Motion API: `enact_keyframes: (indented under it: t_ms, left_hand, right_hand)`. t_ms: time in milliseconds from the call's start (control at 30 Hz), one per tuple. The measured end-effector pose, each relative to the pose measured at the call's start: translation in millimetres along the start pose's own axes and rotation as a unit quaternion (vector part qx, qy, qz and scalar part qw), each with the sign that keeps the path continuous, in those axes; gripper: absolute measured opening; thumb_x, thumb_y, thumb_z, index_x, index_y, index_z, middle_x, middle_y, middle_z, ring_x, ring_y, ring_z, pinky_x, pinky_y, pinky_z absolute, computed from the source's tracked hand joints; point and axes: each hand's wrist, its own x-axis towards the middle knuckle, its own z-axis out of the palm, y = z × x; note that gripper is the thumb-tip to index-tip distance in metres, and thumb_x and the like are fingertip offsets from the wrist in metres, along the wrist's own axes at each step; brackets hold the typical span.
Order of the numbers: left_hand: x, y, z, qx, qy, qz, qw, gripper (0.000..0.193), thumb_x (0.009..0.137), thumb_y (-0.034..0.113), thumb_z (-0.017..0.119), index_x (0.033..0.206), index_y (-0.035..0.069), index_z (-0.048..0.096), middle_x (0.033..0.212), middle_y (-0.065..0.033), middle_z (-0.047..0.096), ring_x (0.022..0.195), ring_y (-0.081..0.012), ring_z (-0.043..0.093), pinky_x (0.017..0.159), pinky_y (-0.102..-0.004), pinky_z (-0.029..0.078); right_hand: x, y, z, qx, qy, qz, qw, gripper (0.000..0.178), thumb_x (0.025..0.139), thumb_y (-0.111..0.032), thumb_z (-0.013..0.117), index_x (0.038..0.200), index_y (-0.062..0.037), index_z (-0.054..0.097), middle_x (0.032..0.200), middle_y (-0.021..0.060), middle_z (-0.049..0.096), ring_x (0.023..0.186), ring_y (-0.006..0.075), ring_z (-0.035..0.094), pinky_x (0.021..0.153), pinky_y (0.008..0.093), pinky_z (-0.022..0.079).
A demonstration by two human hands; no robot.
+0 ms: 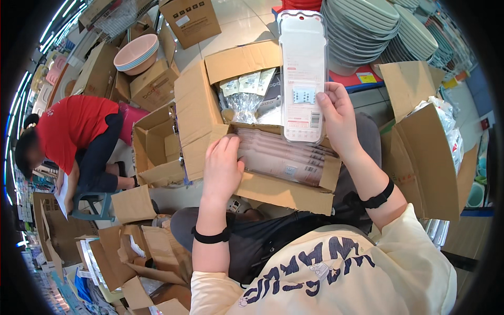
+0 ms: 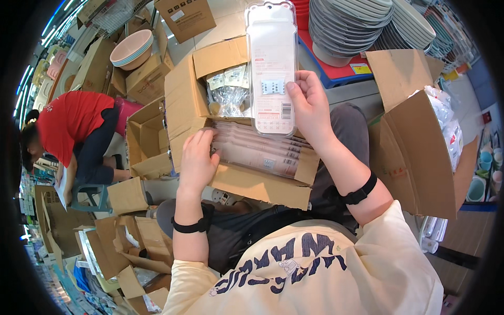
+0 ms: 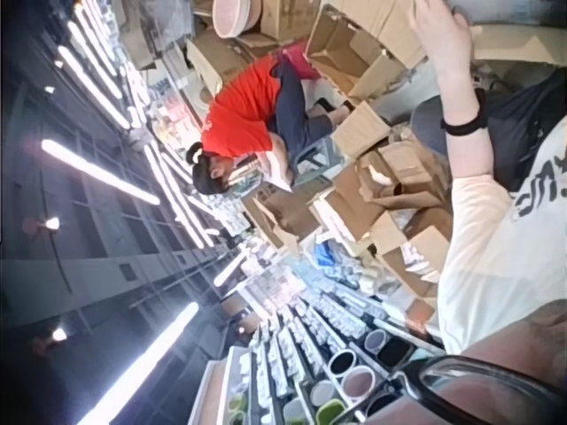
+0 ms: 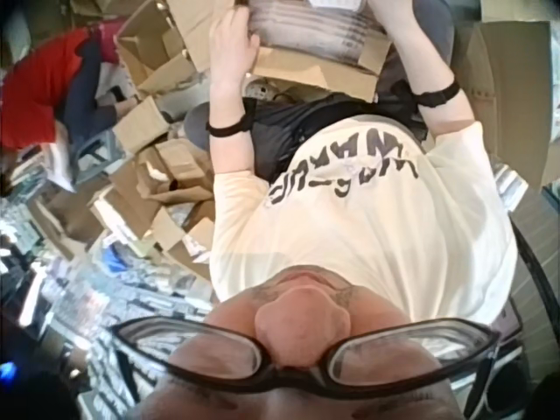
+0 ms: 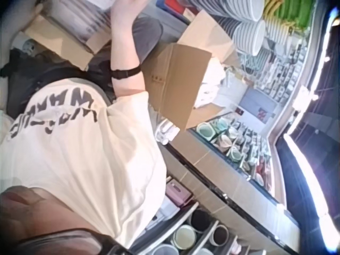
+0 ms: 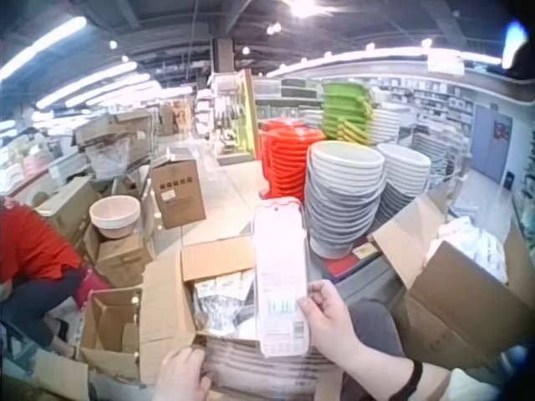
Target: Organizing and checking various plastic containers and retail items in cardboard boxes.
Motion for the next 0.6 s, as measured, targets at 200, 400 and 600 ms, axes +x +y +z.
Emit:
enact_keyframes:
  t_ms: [200, 400, 600]
  left_hand:
    - [-0.5, -2.8, 1.3, 0.003, -0.002, 0.015, 1.0, 0.04, 0.069, -0.002, 0.068, 0.107, 0.004, 0.057, 0.099, -0.0139, 0.058, 0.1, -0.0359, 0.056, 0.094, -0.0438, 0.042]
    - [0.3, -1.2, -0.4, 0.006, -0.008, 0.007, 1.0, 0.039, 0.068, -0.002, 0.068, 0.105, 0.004, 0.058, 0.099, -0.0136, 0.059, 0.1, -0.0358, 0.056, 0.095, -0.0442, 0.042]
    - [0.5, 0.0, -2.1, 0.003, -0.006, 0.013, 1.0, 0.038, 0.069, -0.001, 0.068, 0.105, 0.004, 0.059, 0.099, -0.0138, 0.059, 0.101, -0.0362, 0.056, 0.095, -0.0442, 0.042]
  right_hand:
    - [0.6, 1.7, 2.5, 0.017, 0.009, 0.001, 1.0, 0.019, 0.101, -0.009, 0.05, 0.115, 0.0031, 0.047, 0.102, 0.0094, 0.064, 0.092, 0.0095, 0.06, 0.083, 0.0239, 0.049]
    - [-0.1, 0.1, 3.5, 0.024, 0.015, 0.023, 0.999, 0.019, 0.101, -0.009, 0.05, 0.115, 0.0032, 0.047, 0.101, 0.0094, 0.064, 0.093, 0.0097, 0.061, 0.083, 0.0241, 0.049]
    - [1.5, 0.9, 2.6, 0.023, 0.023, 0.023, 0.999, 0.02, 0.101, -0.01, 0.051, 0.116, 0.0028, 0.047, 0.101, 0.0091, 0.064, 0.092, 0.0097, 0.061, 0.083, 0.0242, 0.049]
